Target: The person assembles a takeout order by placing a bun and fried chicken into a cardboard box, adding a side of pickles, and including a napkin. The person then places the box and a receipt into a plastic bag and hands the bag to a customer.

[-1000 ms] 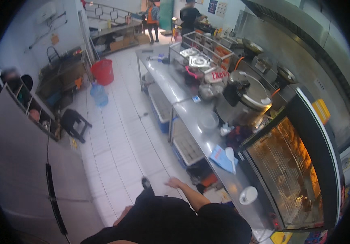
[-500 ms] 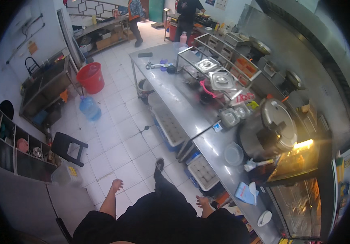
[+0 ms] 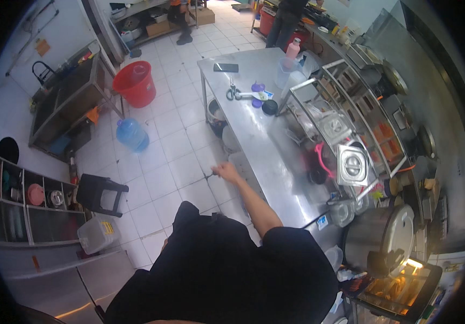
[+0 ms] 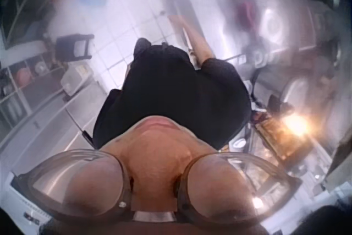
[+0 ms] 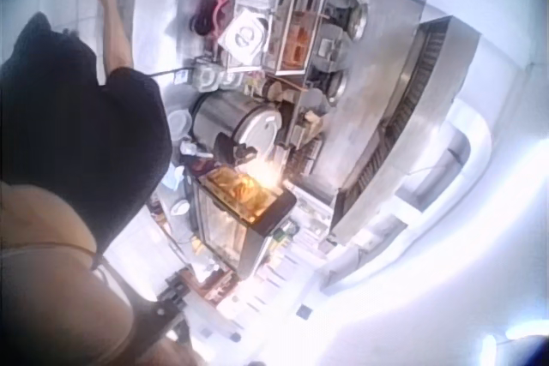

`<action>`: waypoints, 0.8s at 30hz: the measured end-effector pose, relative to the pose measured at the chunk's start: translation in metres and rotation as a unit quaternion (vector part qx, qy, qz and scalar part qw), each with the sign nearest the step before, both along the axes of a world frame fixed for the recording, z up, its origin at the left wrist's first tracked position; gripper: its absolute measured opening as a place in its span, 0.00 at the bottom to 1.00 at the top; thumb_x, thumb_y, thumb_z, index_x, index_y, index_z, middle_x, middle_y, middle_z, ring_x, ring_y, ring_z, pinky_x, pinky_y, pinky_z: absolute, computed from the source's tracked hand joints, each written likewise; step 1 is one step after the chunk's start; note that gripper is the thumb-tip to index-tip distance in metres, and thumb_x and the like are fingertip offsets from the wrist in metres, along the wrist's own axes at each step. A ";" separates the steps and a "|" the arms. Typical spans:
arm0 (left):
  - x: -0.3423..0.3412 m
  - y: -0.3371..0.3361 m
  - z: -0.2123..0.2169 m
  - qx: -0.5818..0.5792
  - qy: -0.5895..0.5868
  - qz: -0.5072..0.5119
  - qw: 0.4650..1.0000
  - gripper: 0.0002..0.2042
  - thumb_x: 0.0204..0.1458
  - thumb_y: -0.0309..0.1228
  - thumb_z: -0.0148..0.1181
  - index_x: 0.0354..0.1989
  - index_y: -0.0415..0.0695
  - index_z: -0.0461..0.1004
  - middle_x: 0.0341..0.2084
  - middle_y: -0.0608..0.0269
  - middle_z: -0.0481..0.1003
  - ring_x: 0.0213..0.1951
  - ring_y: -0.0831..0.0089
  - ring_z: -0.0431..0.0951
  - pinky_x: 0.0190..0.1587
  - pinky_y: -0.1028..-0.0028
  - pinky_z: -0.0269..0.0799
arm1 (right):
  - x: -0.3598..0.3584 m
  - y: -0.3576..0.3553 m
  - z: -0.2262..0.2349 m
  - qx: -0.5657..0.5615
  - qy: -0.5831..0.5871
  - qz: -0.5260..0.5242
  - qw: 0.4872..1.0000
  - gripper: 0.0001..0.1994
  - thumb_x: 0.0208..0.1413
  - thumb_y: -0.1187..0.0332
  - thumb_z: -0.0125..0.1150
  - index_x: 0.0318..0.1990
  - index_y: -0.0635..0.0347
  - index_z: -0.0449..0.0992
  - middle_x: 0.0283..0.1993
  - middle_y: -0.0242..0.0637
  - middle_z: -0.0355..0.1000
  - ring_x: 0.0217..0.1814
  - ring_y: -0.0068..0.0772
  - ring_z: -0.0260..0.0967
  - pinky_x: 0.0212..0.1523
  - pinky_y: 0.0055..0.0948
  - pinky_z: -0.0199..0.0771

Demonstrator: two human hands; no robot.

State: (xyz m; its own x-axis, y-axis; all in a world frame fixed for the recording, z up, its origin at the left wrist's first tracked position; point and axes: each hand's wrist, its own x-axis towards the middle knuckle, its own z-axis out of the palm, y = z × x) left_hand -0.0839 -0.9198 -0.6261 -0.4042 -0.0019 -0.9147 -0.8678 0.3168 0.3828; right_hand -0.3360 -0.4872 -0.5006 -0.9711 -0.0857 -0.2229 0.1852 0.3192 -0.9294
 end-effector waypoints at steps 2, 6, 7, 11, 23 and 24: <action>-0.022 -0.009 -0.005 0.003 0.008 -0.013 1.000 0.18 0.54 0.44 0.53 0.49 0.48 0.73 0.38 0.61 0.77 0.34 0.61 0.77 0.37 0.56 0.72 | -0.084 -0.010 0.045 -0.048 -0.050 -0.010 0.998 0.19 0.58 0.52 0.65 0.25 0.56 0.72 0.23 0.30 0.72 0.23 0.21 0.68 0.21 0.26 0.66; -0.094 -0.032 -0.016 0.010 0.035 -0.037 0.999 0.19 0.54 0.45 0.54 0.49 0.49 0.73 0.37 0.62 0.77 0.33 0.61 0.77 0.36 0.57 0.72 | -0.228 -0.017 0.083 -0.096 -0.044 -0.102 0.989 0.17 0.60 0.54 0.61 0.39 0.61 0.72 0.31 0.34 0.75 0.27 0.26 0.74 0.24 0.27 0.72; -0.118 -0.038 -0.020 0.012 0.035 -0.039 0.999 0.19 0.53 0.45 0.54 0.49 0.49 0.73 0.37 0.62 0.77 0.33 0.61 0.77 0.36 0.57 0.72 | -0.264 -0.014 0.086 -0.114 -0.062 -0.109 0.986 0.16 0.60 0.56 0.61 0.42 0.61 0.71 0.32 0.36 0.74 0.27 0.26 0.73 0.24 0.28 0.73; -0.237 -0.066 -0.029 0.011 -0.007 0.018 1.000 0.19 0.53 0.46 0.54 0.49 0.50 0.73 0.35 0.63 0.77 0.32 0.62 0.77 0.35 0.57 0.71 | -0.375 0.007 0.084 -0.148 -0.104 -0.186 0.966 0.27 0.57 0.60 0.64 0.57 0.61 0.59 0.46 0.47 0.70 0.31 0.33 0.73 0.28 0.35 0.76; -0.555 -0.092 0.099 -0.044 0.304 0.184 0.934 0.16 0.60 0.43 0.49 0.49 0.47 0.72 0.39 0.63 0.78 0.36 0.71 0.78 0.35 0.68 0.72 | -0.607 0.090 0.048 0.159 -0.321 -0.487 0.797 0.45 0.51 0.39 0.61 0.66 0.68 0.59 0.69 0.57 0.55 0.63 0.60 0.64 0.48 0.56 0.78; -0.549 -0.088 0.097 -0.043 0.288 0.198 0.936 0.16 0.60 0.43 0.50 0.49 0.47 0.72 0.39 0.63 0.78 0.36 0.71 0.78 0.35 0.68 0.72 | -0.624 0.086 0.041 0.230 -0.321 -0.536 0.746 0.47 0.49 0.37 0.62 0.65 0.68 0.60 0.70 0.57 0.55 0.64 0.58 0.62 0.51 0.56 0.76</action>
